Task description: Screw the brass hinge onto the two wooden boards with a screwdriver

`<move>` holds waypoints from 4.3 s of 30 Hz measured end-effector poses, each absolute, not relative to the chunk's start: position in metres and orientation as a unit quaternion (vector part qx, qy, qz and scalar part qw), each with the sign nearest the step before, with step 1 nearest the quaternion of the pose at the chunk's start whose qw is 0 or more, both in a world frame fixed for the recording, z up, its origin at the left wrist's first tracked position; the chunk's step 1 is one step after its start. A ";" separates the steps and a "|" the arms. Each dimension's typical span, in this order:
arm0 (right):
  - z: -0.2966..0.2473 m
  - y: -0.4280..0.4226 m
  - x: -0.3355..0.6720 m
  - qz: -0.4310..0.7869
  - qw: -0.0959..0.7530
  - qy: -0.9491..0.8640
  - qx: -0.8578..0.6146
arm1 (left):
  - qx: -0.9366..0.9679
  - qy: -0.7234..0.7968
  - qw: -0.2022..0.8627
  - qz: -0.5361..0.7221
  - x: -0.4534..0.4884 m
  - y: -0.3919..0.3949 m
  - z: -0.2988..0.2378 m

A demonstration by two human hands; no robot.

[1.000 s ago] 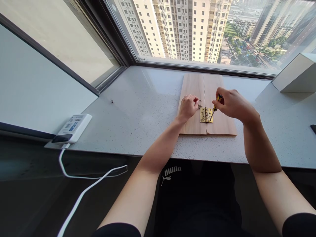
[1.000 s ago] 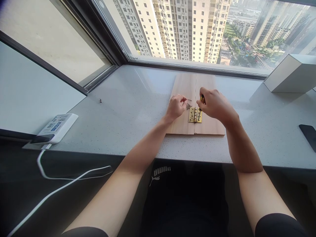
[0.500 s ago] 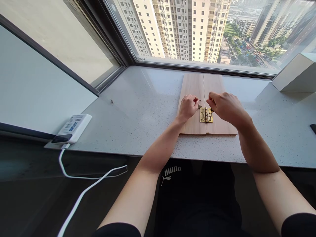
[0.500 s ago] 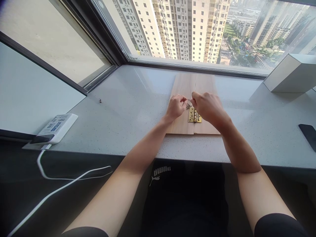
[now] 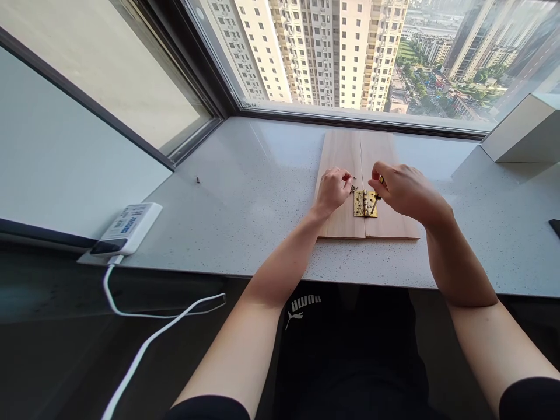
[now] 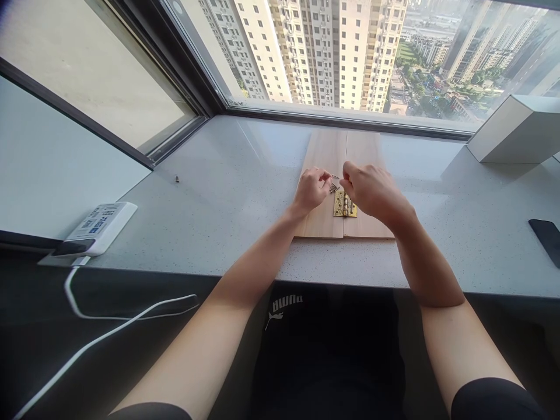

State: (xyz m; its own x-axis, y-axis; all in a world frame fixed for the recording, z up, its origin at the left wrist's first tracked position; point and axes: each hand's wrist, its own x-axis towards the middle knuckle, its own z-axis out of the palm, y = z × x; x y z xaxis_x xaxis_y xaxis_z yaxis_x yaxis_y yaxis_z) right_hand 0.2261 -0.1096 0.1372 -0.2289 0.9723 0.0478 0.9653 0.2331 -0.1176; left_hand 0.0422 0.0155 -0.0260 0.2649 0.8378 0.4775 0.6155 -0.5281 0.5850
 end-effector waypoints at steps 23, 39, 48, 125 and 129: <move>0.137 -0.107 0.224 0.008 0.070 -0.705 -0.705 | 0.779 0.472 0.151 0.384 0.042 0.015 -0.024; 0.141 -0.113 0.222 0.024 0.061 -0.733 -0.677 | 0.780 0.473 0.151 0.381 0.042 0.014 -0.023; 0.137 -0.105 0.227 0.025 0.083 -0.713 -0.696 | 0.779 0.471 0.158 0.382 0.041 0.014 -0.023; 0.136 -0.111 0.250 0.114 0.148 -0.808 -0.558 | 0.926 0.206 0.221 0.227 0.051 -0.010 -0.022; 0.140 -0.114 0.235 0.079 0.129 -0.728 -0.668 | 0.927 0.195 0.221 0.232 0.053 -0.012 -0.022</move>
